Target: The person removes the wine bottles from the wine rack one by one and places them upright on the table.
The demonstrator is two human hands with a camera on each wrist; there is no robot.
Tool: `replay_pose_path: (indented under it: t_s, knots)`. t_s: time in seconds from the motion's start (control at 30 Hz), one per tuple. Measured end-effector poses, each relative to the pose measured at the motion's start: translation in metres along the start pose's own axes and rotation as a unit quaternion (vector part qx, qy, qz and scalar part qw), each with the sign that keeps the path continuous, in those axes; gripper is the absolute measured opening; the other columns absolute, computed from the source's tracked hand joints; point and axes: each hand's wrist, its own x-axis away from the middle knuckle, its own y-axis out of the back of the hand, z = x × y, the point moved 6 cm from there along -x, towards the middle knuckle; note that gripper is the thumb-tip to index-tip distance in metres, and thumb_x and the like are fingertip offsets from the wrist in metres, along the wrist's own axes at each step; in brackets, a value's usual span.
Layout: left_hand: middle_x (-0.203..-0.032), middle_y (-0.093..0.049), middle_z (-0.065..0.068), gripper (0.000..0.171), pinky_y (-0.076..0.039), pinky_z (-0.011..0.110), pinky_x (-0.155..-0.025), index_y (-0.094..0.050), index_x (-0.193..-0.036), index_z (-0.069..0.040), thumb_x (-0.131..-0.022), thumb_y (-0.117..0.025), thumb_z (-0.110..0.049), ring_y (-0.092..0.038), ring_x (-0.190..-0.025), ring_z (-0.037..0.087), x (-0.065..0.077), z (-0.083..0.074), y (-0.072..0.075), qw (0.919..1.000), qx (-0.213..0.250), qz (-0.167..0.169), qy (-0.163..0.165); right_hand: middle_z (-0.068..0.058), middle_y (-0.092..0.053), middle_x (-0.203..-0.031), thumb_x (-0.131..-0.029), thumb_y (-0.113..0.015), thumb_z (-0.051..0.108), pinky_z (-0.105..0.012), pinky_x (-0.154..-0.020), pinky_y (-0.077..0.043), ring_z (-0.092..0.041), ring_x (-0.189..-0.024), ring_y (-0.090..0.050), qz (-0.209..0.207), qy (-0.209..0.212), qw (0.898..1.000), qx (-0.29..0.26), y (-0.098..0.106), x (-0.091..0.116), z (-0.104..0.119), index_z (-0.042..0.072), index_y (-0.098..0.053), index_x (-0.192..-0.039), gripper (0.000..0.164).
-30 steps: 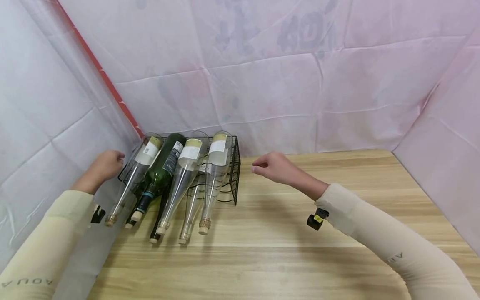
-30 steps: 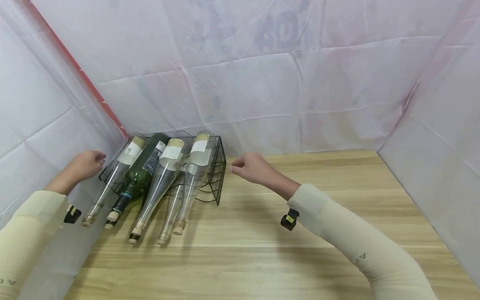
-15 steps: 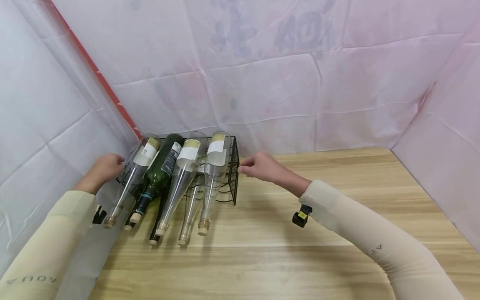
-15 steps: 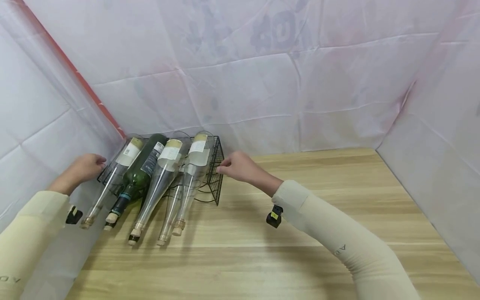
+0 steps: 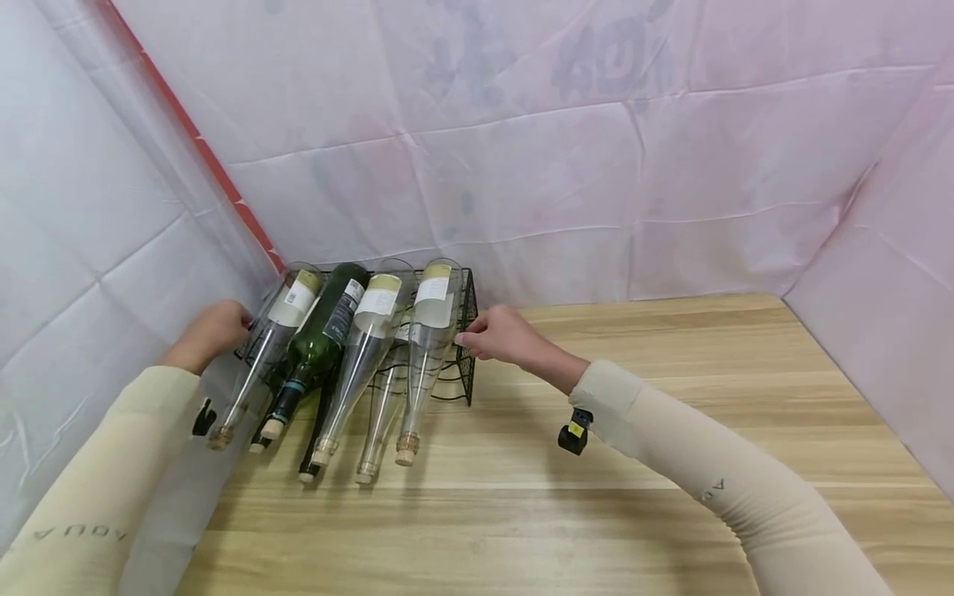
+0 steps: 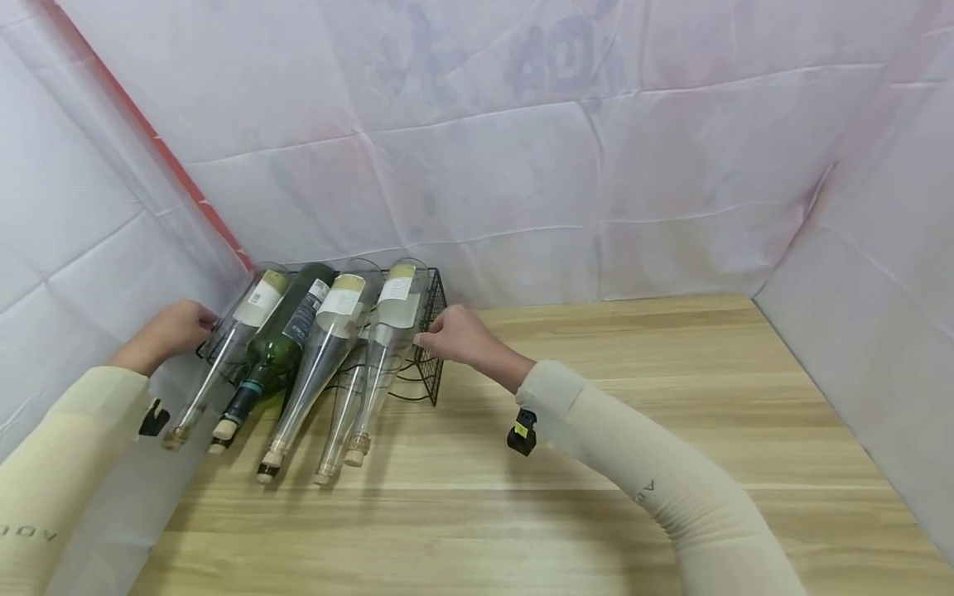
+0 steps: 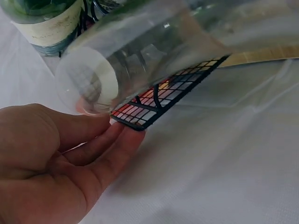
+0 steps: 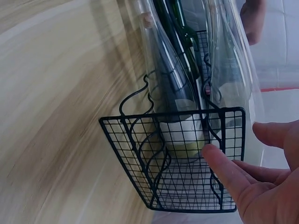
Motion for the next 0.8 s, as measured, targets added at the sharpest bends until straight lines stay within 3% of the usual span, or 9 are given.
replay_pose_path:
  t_s: [0.1,0.2,0.3,0.47,0.8]
  knots:
    - [-0.055,-0.045,0.0,0.013,-0.031,0.031,-0.045,-0.062,-0.068,0.0,-0.076,-0.053,0.004,-0.038,-0.05,0.018,-0.001,0.002,-0.003,0.9999,0.003,0.01,0.012,-0.007,-0.07,-0.082,-0.09,-0.065,0.029,-0.031,-0.07,-0.055,-0.013,-0.072,-0.066,-0.002,-0.001,1.0,0.005,-0.003,-0.002,0.001,0.005,-0.071,-0.094,0.026]
    - [-0.061,-0.054,0.004,0.012,-0.036,0.033,-0.047,-0.068,-0.08,0.004,-0.08,-0.056,0.003,-0.044,-0.054,0.021,-0.001,0.005,-0.005,0.9997,0.003,0.016,0.017,-0.003,-0.064,-0.065,-0.09,-0.065,0.03,-0.028,-0.063,-0.051,-0.012,-0.066,-0.062,0.0,0.003,1.0,0.021,-0.005,-0.004,0.001,0.006,-0.071,-0.076,0.029]
    - [-0.059,-0.053,0.003,0.011,-0.036,0.033,-0.047,-0.067,-0.076,0.003,-0.08,-0.057,0.002,-0.044,-0.053,0.021,-0.002,0.008,-0.005,0.9998,-0.001,0.011,0.014,-0.003,-0.056,-0.056,-0.089,-0.066,0.029,-0.026,-0.06,-0.049,-0.012,-0.061,-0.059,0.004,0.004,1.0,0.022,-0.007,-0.006,0.003,0.004,-0.068,-0.067,0.033]
    - [-0.051,-0.043,-0.001,0.013,-0.03,0.03,-0.044,-0.06,-0.063,-0.002,-0.074,-0.058,0.004,-0.037,-0.048,0.017,-0.004,0.012,-0.002,0.9999,0.002,0.006,0.012,0.001,-0.049,-0.051,-0.089,-0.066,0.023,-0.026,-0.06,-0.05,-0.011,-0.056,-0.055,0.008,-0.001,1.0,0.017,-0.008,-0.009,0.007,0.001,-0.065,-0.065,0.033]
    - [-0.055,-0.049,0.003,0.009,-0.034,0.032,-0.046,-0.064,-0.068,0.002,-0.075,-0.059,0.003,-0.043,-0.051,0.021,-0.008,0.013,-0.001,0.9989,0.005,0.02,0.041,-0.006,-0.052,-0.048,-0.088,-0.065,0.013,-0.03,-0.063,-0.055,-0.012,-0.046,-0.049,0.004,-0.017,1.0,0.001,-0.01,-0.012,0.01,0.001,-0.056,-0.054,0.038]
